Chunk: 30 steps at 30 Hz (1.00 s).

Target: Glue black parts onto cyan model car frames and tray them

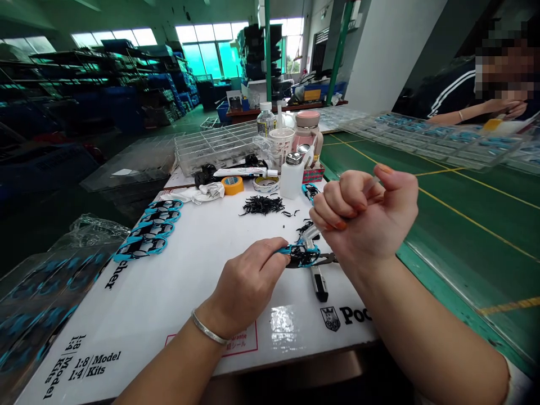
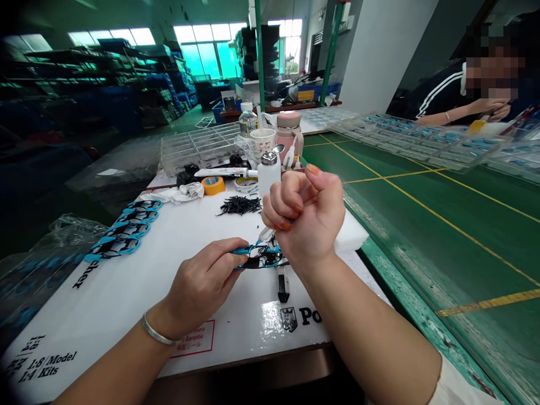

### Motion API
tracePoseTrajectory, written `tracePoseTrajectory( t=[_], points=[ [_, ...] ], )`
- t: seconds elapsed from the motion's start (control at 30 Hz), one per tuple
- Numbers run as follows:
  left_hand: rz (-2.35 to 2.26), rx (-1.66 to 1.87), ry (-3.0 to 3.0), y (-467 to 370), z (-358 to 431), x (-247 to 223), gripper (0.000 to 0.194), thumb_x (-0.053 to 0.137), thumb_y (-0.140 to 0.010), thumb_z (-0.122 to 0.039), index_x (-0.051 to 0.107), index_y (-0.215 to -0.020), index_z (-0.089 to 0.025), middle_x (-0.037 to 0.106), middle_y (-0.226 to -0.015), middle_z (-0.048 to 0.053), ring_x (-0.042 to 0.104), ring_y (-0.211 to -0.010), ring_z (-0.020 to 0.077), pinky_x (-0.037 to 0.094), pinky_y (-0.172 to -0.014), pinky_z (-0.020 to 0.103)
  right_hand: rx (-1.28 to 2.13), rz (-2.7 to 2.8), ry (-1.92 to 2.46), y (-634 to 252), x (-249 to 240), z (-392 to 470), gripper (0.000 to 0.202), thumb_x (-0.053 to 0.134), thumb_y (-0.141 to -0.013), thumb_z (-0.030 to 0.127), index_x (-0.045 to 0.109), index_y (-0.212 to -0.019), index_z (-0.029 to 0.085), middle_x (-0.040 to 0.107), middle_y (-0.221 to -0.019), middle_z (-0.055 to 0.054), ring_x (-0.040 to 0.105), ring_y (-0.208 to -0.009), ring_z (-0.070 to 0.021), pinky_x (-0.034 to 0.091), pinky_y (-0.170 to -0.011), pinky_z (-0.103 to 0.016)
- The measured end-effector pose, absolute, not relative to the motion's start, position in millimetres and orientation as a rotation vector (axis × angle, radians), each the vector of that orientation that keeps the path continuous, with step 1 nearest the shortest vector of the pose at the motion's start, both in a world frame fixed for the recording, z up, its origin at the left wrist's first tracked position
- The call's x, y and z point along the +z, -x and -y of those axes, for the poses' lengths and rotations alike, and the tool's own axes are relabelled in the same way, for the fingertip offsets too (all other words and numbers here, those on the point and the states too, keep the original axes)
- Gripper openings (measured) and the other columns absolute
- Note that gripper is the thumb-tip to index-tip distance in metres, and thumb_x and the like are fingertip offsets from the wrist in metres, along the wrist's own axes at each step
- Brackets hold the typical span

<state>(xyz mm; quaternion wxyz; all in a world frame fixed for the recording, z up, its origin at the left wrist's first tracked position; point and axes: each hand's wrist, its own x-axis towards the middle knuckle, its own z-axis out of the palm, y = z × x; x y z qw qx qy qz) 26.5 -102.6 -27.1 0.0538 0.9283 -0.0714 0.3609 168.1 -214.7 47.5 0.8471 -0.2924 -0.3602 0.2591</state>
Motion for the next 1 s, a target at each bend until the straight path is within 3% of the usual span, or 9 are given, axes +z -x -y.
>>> tracePoseTrajectory(
  t=[1.0],
  points=[
    [0.201,1.131,-2.805,-25.7,101.3,-24.8,0.009,0.057,-0.087,-0.009,0.060,-0.093,-0.015,0.067,-0.111,0.009,0.065,-0.102,0.0190,0.059,-0.082,0.030,0.500,0.762,0.670,-168.7,50.3,216.3,0.049,0.054,-0.076,0.043,0.021,-0.048,0.019,0.011,-0.043,0.006,0.017,-0.034,-0.0070,0.015,-0.035,-0.022]
  ],
)
